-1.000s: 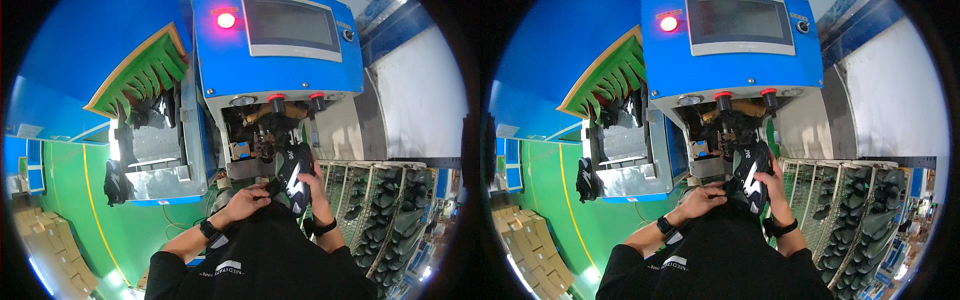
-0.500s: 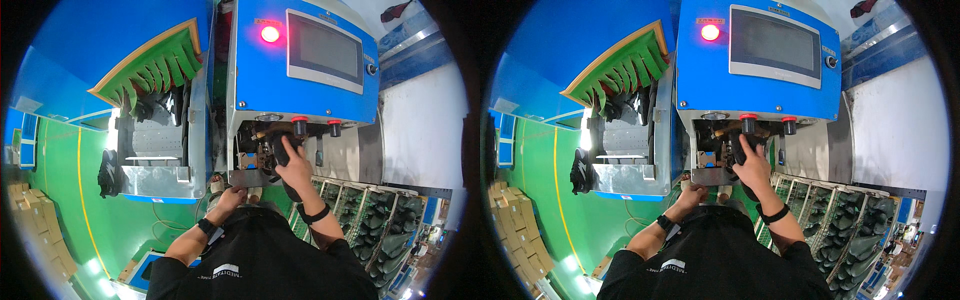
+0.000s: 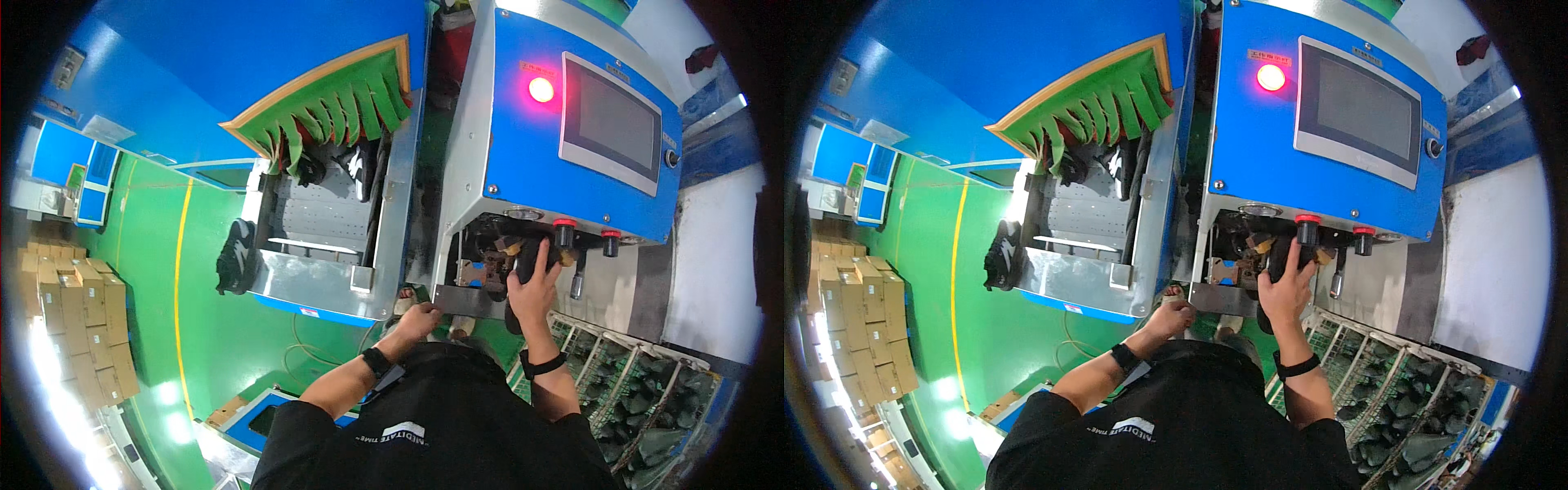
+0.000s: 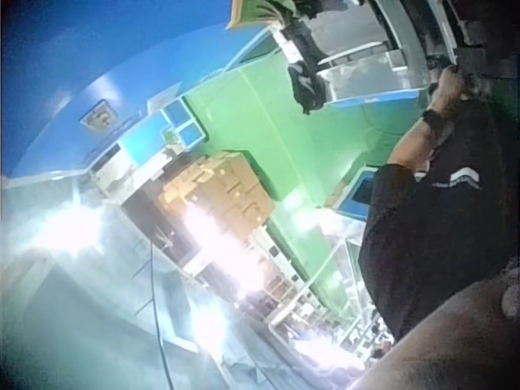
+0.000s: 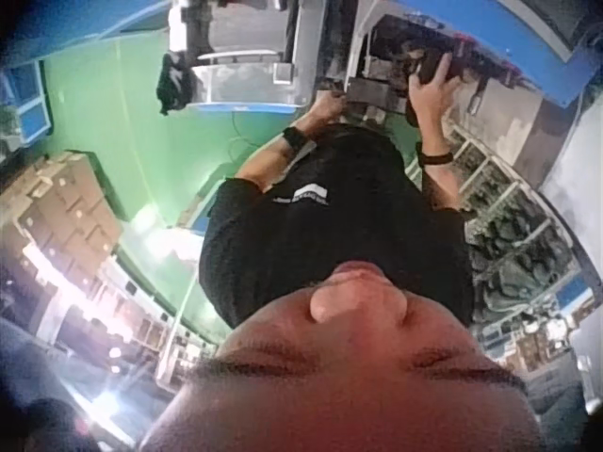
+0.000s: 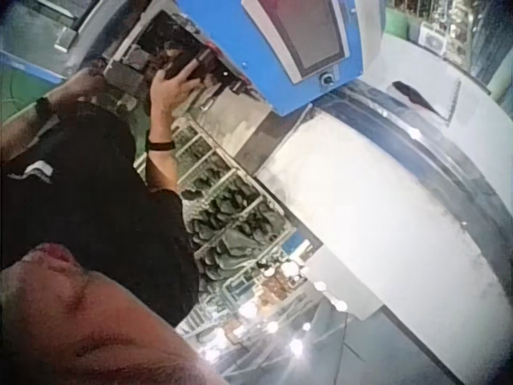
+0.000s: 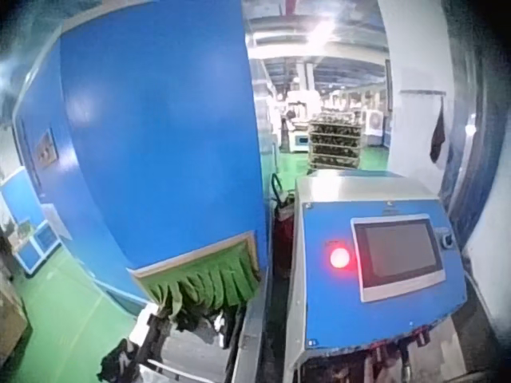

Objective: Operating shoe manufacturing machinery to assemble footwear components.

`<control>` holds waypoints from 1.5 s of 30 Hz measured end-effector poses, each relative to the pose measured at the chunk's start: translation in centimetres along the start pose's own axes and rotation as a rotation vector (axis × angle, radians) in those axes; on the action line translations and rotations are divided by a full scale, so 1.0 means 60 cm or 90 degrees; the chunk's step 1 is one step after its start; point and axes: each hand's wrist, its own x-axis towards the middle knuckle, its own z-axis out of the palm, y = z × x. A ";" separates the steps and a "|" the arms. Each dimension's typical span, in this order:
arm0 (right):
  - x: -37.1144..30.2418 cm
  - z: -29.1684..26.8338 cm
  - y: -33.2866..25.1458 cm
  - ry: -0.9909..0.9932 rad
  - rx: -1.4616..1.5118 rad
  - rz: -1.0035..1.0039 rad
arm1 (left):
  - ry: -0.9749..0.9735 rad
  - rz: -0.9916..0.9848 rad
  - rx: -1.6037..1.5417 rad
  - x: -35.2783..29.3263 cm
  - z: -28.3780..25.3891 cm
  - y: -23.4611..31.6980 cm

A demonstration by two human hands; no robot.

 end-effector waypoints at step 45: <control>-0.733 0.037 0.646 0.885 0.746 0.780 | -0.165 0.016 0.130 -0.158 0.186 0.080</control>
